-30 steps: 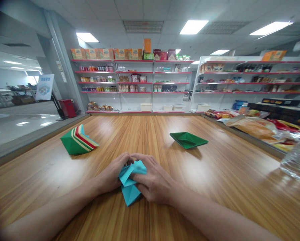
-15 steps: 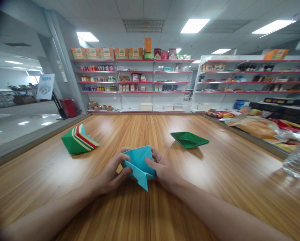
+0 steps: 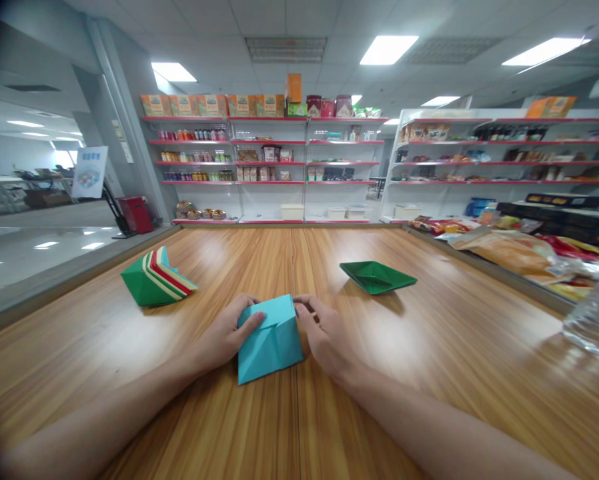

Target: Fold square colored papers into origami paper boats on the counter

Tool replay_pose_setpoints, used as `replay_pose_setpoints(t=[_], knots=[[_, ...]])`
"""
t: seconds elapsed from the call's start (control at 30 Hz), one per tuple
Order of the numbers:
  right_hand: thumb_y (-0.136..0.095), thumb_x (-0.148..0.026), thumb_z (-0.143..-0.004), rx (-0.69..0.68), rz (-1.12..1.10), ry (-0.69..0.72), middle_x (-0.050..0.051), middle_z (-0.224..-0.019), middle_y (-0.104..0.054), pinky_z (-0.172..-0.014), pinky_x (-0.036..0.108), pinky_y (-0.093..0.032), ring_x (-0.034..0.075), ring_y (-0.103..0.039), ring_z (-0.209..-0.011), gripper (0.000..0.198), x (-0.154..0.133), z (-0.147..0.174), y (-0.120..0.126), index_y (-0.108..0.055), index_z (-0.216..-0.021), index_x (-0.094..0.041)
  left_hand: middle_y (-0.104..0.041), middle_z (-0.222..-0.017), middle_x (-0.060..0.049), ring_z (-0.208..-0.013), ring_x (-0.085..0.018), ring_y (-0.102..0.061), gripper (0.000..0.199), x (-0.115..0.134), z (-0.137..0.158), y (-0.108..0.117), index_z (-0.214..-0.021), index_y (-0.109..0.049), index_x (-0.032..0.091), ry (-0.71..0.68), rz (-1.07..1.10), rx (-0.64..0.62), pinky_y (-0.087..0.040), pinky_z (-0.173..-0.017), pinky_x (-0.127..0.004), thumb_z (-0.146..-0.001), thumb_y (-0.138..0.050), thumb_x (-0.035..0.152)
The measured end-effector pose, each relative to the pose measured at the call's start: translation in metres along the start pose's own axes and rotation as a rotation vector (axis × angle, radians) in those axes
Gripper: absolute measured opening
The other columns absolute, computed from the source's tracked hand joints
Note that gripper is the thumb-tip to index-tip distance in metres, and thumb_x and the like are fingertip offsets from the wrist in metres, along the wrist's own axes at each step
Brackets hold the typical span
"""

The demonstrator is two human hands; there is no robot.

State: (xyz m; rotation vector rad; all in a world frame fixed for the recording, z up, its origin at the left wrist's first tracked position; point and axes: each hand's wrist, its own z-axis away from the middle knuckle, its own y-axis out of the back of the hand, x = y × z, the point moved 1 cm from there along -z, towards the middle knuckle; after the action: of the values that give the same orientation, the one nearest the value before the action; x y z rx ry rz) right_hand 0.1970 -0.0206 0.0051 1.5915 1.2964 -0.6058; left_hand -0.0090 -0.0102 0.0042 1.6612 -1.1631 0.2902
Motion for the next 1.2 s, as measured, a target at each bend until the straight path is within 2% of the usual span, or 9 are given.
replay_pose_setpoints(t=[0.1, 0.17, 0.27, 0.37, 0.6, 0.77, 1.0, 1.1, 1.2], knots=[[-0.051, -0.032, -0.089, -0.192, -0.101, 0.040, 0.007, -0.097, -0.064, -0.075, 0.031, -0.049, 0.020, -0.061, -0.089, 0.031, -0.003, 0.004, -0.003, -0.051, -0.117, -0.018, -0.057, -0.111, -0.011, -0.104, -0.023, -0.053, 0.028, 0.001, 0.002, 0.000, -0.111, -0.053, 0.016, -0.129, -0.051, -0.009, -0.043, -0.093, -0.040, -0.093, -0.044, 0.036], [-0.055, -0.033, -0.087, -0.219, -0.113, 0.035, 0.007, -0.096, -0.063, -0.071, 0.030, -0.050, 0.019, -0.061, -0.086, 0.033, -0.003, 0.005, -0.006, -0.050, -0.116, -0.017, -0.054, -0.121, -0.012, -0.113, -0.024, -0.050, 0.038, 0.001, 0.004, 0.000, -0.126, -0.047, 0.017, -0.214, -0.071, -0.061, -0.040, -0.098, -0.041, -0.092, -0.047, 0.035], [-0.057, -0.038, -0.086, -0.202, -0.081, 0.004, 0.005, -0.085, -0.061, -0.062, 0.027, -0.048, 0.017, -0.059, -0.075, 0.028, 0.000, 0.006, -0.008, -0.054, -0.103, -0.016, -0.052, -0.127, -0.013, -0.116, -0.025, -0.049, 0.054, 0.001, 0.007, -0.001, -0.140, -0.036, 0.019, -0.307, -0.102, -0.123, -0.041, -0.098, -0.042, -0.091, -0.051, 0.035], [-0.057, -0.043, -0.086, -0.226, -0.084, -0.003, 0.004, -0.081, -0.060, -0.060, 0.026, -0.046, 0.016, -0.056, -0.072, 0.029, 0.001, 0.005, -0.008, -0.058, -0.095, -0.015, -0.054, -0.124, -0.014, -0.113, -0.025, -0.052, 0.052, 0.001, 0.008, -0.001, -0.141, -0.035, 0.019, -0.376, -0.111, -0.113, -0.045, -0.096, -0.041, -0.092, -0.048, 0.033], [-0.059, -0.045, -0.084, -0.266, -0.184, -0.077, 0.007, -0.089, -0.064, -0.066, 0.028, -0.048, 0.018, -0.059, -0.079, 0.034, 0.001, 0.006, -0.007, -0.062, -0.097, -0.014, -0.057, -0.119, -0.014, -0.108, -0.023, -0.056, 0.047, 0.006, 0.010, 0.000, -0.139, -0.037, 0.016, -0.468, -0.142, -0.129, -0.049, -0.090, -0.037, -0.095, -0.043, 0.030], [-0.062, -0.038, -0.079, -0.212, -0.131, -0.120, 0.003, -0.074, -0.060, -0.056, 0.024, -0.044, 0.014, -0.053, -0.066, 0.026, 0.007, 0.007, -0.007, -0.062, -0.081, -0.013, -0.058, -0.116, -0.015, -0.105, -0.023, -0.058, 0.044, 0.010, 0.010, -0.001, -0.136, -0.040, 0.014, -0.510, -0.178, -0.142, -0.051, -0.088, -0.037, -0.095, -0.041, 0.030], [-0.059, -0.025, -0.073, -0.192, -0.242, -0.140, 0.000, -0.066, -0.057, -0.051, 0.023, -0.041, 0.012, -0.049, -0.059, 0.012, 0.003, 0.002, -0.010, -0.060, -0.070, -0.014, -0.055, -0.117, -0.013, -0.105, -0.022, -0.057, 0.050, 0.012, 0.011, -0.003, -0.140, -0.034, 0.017, -0.486, -0.186, -0.204, -0.050, -0.090, -0.035, -0.094, -0.045, 0.032], [-0.056, -0.021, -0.073, -0.152, -0.211, -0.145, 0.000, -0.068, -0.059, -0.051, 0.023, -0.042, 0.012, -0.051, -0.059, 0.015, 0.003, 0.001, -0.008, -0.063, -0.085, -0.015, -0.052, -0.119, -0.013, -0.106, -0.022, -0.055, 0.053, 0.012, 0.011, -0.005, -0.144, -0.029, 0.021, -0.468, -0.205, -0.238, -0.049, -0.091, -0.037, -0.094, -0.045, 0.031], [-0.053, -0.014, -0.071, -0.041, -0.077, -0.101, 0.001, -0.078, -0.064, -0.053, 0.024, -0.043, 0.014, -0.054, -0.062, 0.043, 0.006, -0.001, -0.004, -0.058, -0.113, -0.019, -0.046, -0.126, -0.012, -0.115, -0.024, -0.048, 0.049, 0.010, 0.011, -0.007, -0.142, -0.035, 0.029, -0.459, -0.239, -0.226, -0.045, -0.095, -0.041, -0.094, -0.044, 0.025]])
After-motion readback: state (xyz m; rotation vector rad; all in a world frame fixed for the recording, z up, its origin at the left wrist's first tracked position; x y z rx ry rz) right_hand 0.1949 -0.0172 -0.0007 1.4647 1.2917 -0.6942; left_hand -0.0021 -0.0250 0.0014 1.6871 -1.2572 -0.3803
